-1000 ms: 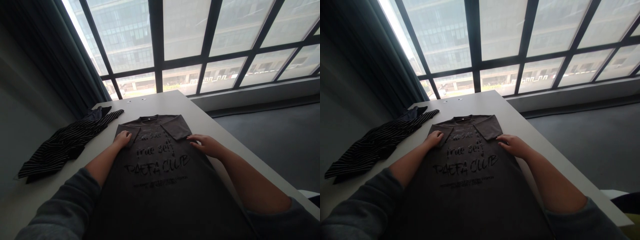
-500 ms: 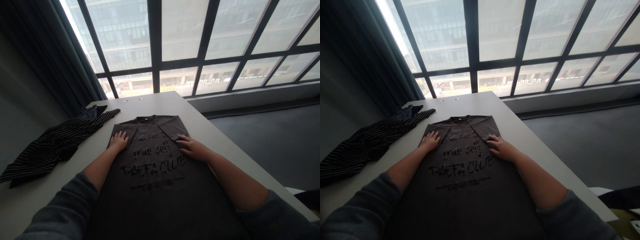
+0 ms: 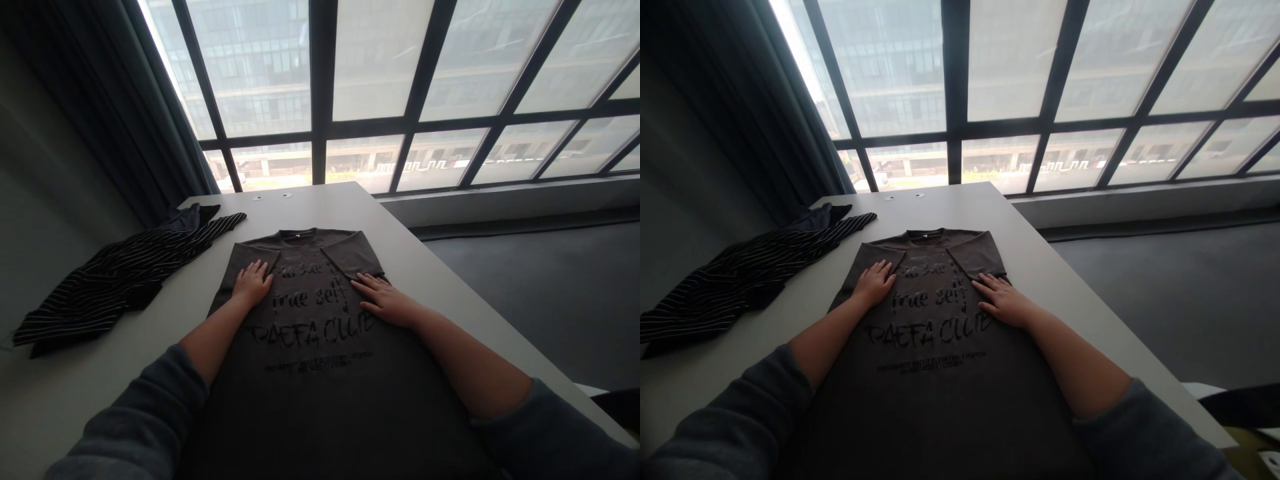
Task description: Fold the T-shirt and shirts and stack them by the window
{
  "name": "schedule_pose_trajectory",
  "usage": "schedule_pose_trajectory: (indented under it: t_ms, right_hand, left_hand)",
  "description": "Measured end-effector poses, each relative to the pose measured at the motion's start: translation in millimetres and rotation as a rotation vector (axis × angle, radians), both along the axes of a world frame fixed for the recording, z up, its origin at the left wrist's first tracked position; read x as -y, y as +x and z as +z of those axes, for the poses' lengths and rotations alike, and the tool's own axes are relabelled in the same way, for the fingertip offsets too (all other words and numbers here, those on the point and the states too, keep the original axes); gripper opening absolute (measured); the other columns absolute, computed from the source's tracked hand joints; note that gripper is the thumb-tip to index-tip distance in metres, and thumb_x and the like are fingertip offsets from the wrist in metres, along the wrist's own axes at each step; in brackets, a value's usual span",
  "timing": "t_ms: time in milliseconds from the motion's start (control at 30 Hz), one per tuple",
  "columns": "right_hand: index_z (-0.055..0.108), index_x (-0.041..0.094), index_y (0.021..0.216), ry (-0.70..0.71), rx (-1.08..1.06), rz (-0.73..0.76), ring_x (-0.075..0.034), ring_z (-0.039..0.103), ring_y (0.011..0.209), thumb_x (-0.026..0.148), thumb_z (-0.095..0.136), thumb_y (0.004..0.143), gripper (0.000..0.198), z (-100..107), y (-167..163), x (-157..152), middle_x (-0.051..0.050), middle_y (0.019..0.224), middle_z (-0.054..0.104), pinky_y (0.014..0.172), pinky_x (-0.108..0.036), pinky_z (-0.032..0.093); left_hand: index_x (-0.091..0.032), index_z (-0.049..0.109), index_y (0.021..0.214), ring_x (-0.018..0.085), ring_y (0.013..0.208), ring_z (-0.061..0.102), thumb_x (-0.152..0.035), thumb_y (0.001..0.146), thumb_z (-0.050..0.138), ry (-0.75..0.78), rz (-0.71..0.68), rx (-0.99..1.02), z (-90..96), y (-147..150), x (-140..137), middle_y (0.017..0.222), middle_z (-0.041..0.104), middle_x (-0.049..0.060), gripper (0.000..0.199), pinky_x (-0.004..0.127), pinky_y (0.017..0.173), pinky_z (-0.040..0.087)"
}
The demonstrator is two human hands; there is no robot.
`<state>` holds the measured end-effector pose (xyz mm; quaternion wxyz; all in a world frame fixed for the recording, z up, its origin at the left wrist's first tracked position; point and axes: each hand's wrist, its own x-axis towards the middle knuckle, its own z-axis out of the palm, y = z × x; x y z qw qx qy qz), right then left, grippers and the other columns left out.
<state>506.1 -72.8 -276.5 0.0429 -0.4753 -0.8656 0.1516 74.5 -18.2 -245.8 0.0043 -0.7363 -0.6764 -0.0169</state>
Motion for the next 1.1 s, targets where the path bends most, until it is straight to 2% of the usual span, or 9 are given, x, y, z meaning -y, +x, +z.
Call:
schedule_pose_trajectory:
  t_ms: [133,233,333,500,667,800,933,1000,1100]
  right_hand:
    - [0.033,0.033,0.169,0.047,0.028,-0.024,-0.032,0.013,0.164,0.062,0.037,0.108,0.067,-2,-5,5,-0.004,0.176,0.010,0.133,-0.055,0.017]
    - [0.034,0.031,0.169,0.054,0.050,-0.028,-0.031,0.013,0.164,0.060,0.037,0.108,0.067,-1,-6,7,-0.005,0.176,0.011,0.133,-0.053,0.017]
    - [0.035,0.029,0.168,0.071,0.068,-0.030,-0.031,0.013,0.164,0.059,0.037,0.108,0.067,0,-5,6,-0.006,0.176,0.012,0.133,-0.052,0.018]
    - [0.040,0.028,0.167,0.140,0.059,-0.010,-0.031,0.013,0.164,0.057,0.037,0.108,0.065,-7,-2,4,-0.006,0.177,0.012,0.133,-0.051,0.021]
    - [0.048,0.026,0.162,0.245,0.046,0.006,-0.032,0.018,0.163,0.049,0.035,0.109,0.060,-15,2,6,-0.007,0.175,0.023,0.130,-0.054,0.029]
    - [0.055,0.021,0.157,0.361,0.074,0.024,-0.033,0.033,0.158,0.040,0.038,0.108,0.056,-14,5,11,-0.011,0.167,0.042,0.128,-0.053,0.035]
    - [0.072,0.019,0.136,0.505,0.140,0.029,-0.037,0.044,0.148,0.030,0.051,0.100,0.044,4,-14,15,-0.016,0.156,0.052,0.123,-0.056,0.036]
    - [0.077,0.019,0.125,0.525,0.134,0.038,-0.036,0.052,0.138,0.026,0.055,0.097,0.036,20,-43,13,-0.016,0.146,0.059,0.118,-0.052,0.041]
    - [0.078,0.019,0.118,0.431,0.095,0.076,-0.031,0.058,0.122,0.028,0.055,0.100,0.031,46,-117,5,-0.015,0.129,0.067,0.108,-0.044,0.046]
  left_hand:
    - [-0.014,0.051,0.157,0.029,0.157,0.036,-0.043,0.109,0.035,0.051,-0.034,0.010,6.0,4,19,0.169,0.041,0.013,0.058,0.050,0.129,0.028]
    - [-0.016,0.045,0.162,0.032,0.159,0.031,-0.043,0.108,0.043,0.065,-0.083,0.009,4.8,-4,57,0.172,0.034,0.012,0.060,0.053,0.130,0.025]
    - [-0.019,0.040,0.165,0.034,0.161,0.025,-0.046,0.107,0.045,0.045,-0.187,0.011,-1.4,-25,117,0.174,0.029,0.011,0.064,0.056,0.130,0.026]
    - [-0.033,0.036,0.167,0.031,0.160,0.031,-0.050,0.109,0.041,0.032,-0.340,0.002,-3.4,-71,234,0.174,0.030,0.004,0.060,0.054,0.127,0.034]
    - [-0.034,0.037,0.166,0.028,0.154,0.042,-0.046,0.109,0.044,0.125,-0.377,-0.048,2.8,-99,314,0.171,0.037,0.003,0.058,0.048,0.123,0.041]
    - [-0.028,0.046,0.161,0.028,0.151,0.045,-0.040,0.109,0.043,0.273,-0.262,-0.037,0.4,-102,355,0.165,0.047,0.005,0.054,0.047,0.120,0.042]
    - [-0.019,0.058,0.147,0.033,0.136,0.059,-0.042,0.105,0.047,0.384,0.073,0.030,0.1,-94,384,0.151,0.060,0.014,0.049,0.047,0.105,0.052]
    - [-0.017,0.066,0.130,0.034,0.124,0.064,-0.042,0.102,0.050,0.393,0.211,0.069,2.3,-89,392,0.138,0.066,0.016,0.041,0.049,0.098,0.054]
    - [-0.019,0.069,0.106,0.033,0.112,0.068,-0.039,0.098,0.052,0.344,0.260,0.152,8.0,-81,394,0.123,0.071,0.014,0.027,0.048,0.094,0.055]
